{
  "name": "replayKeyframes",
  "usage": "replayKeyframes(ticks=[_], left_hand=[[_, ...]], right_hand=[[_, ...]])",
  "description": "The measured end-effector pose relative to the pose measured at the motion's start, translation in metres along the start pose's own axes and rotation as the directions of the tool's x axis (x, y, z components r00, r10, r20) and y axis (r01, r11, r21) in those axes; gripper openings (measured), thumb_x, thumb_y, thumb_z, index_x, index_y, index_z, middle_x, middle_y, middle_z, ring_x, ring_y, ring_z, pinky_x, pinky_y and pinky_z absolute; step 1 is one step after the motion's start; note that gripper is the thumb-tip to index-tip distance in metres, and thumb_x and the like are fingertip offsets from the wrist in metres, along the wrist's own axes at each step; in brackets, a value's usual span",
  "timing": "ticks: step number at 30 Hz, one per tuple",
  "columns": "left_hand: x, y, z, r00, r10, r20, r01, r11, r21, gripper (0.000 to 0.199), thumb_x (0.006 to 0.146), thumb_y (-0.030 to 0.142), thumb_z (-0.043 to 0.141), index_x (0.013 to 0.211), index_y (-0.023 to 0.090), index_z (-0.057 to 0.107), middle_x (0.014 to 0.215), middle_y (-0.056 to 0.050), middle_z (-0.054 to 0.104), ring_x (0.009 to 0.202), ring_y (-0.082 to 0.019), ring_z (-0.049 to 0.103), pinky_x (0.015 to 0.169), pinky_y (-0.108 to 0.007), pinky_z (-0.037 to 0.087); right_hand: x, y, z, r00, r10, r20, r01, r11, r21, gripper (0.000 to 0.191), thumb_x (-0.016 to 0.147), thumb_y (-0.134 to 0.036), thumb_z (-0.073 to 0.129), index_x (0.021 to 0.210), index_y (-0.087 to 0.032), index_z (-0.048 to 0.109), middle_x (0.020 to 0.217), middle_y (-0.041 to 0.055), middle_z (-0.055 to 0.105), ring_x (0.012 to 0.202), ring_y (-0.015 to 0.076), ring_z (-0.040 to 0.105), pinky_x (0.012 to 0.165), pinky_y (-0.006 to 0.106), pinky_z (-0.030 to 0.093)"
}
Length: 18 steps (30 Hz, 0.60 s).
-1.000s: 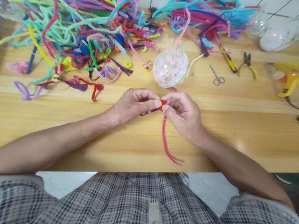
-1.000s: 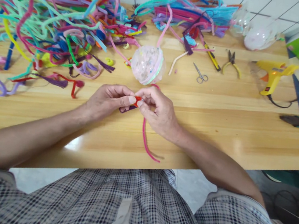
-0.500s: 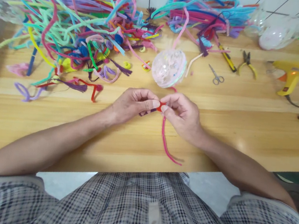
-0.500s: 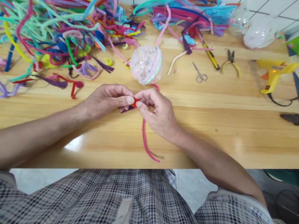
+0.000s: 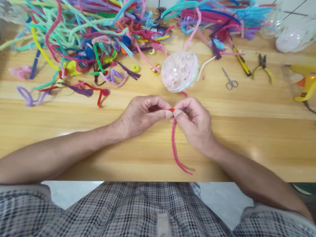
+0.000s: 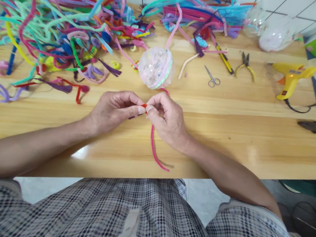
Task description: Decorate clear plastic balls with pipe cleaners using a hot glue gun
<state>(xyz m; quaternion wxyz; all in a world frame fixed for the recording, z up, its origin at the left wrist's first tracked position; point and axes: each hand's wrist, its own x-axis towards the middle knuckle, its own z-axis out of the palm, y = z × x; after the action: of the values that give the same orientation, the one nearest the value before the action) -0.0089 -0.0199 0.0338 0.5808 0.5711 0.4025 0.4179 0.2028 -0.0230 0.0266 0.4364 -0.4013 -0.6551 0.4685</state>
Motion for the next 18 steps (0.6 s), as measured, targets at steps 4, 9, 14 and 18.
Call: replayKeyframes(ticks=[4, 9, 14, 18], left_hand=[[0.004, -0.001, -0.0032, 0.993, -0.115, 0.008, 0.115, 0.988, -0.106, 0.052, 0.081, 0.063, 0.102, 0.092, 0.017, 0.082, 0.078, -0.001, 0.077, 0.062, -0.009, 0.059, 0.06, -0.022, 0.05], [0.0064, -0.0005, -0.0038, 0.983, -0.17, 0.074, 0.18, 0.967, -0.178, 0.05, 0.079, 0.058, 0.104, 0.097, 0.018, 0.08, 0.084, 0.0, 0.077, 0.061, -0.008, 0.057, 0.058, -0.021, 0.048], [0.0053, -0.0014, -0.0028, 0.984, -0.172, 0.054, 0.178, 0.972, -0.152, 0.048, 0.078, 0.056, 0.105, 0.093, 0.016, 0.082, 0.08, -0.001, 0.075, 0.062, -0.008, 0.055, 0.06, -0.023, 0.048], [0.0021, -0.0013, -0.0006, 0.994, -0.11, 0.027, 0.113, 0.984, -0.137, 0.045, 0.08, 0.054, 0.104, 0.09, 0.016, 0.082, 0.079, 0.0, 0.074, 0.063, -0.008, 0.054, 0.062, -0.023, 0.047]], right_hand=[[0.0024, 0.0034, -0.0022, 0.996, -0.087, 0.035, 0.085, 0.995, 0.045, 0.019, 0.108, -0.043, 0.075, 0.113, -0.025, 0.071, 0.097, 0.0001, 0.078, 0.08, 0.014, 0.073, 0.075, 0.031, 0.061], [0.0051, 0.0064, -0.0012, 0.997, -0.06, -0.048, 0.064, 0.993, 0.102, 0.013, 0.107, -0.037, 0.076, 0.114, -0.026, 0.074, 0.097, -0.0012, 0.08, 0.077, 0.0124, 0.075, 0.072, 0.028, 0.064], [0.0053, 0.0044, 0.0004, 0.998, -0.045, -0.044, 0.049, 0.996, 0.076, 0.009, 0.101, -0.029, 0.079, 0.107, -0.025, 0.074, 0.091, -0.0019, 0.08, 0.077, 0.0129, 0.076, 0.073, 0.028, 0.064], [0.0032, 0.0022, 0.0011, 0.996, -0.063, -0.068, 0.064, 0.998, 0.015, 0.006, 0.096, -0.025, 0.078, 0.101, -0.024, 0.073, 0.083, -0.0033, 0.076, 0.073, 0.0128, 0.073, 0.068, 0.028, 0.059]])
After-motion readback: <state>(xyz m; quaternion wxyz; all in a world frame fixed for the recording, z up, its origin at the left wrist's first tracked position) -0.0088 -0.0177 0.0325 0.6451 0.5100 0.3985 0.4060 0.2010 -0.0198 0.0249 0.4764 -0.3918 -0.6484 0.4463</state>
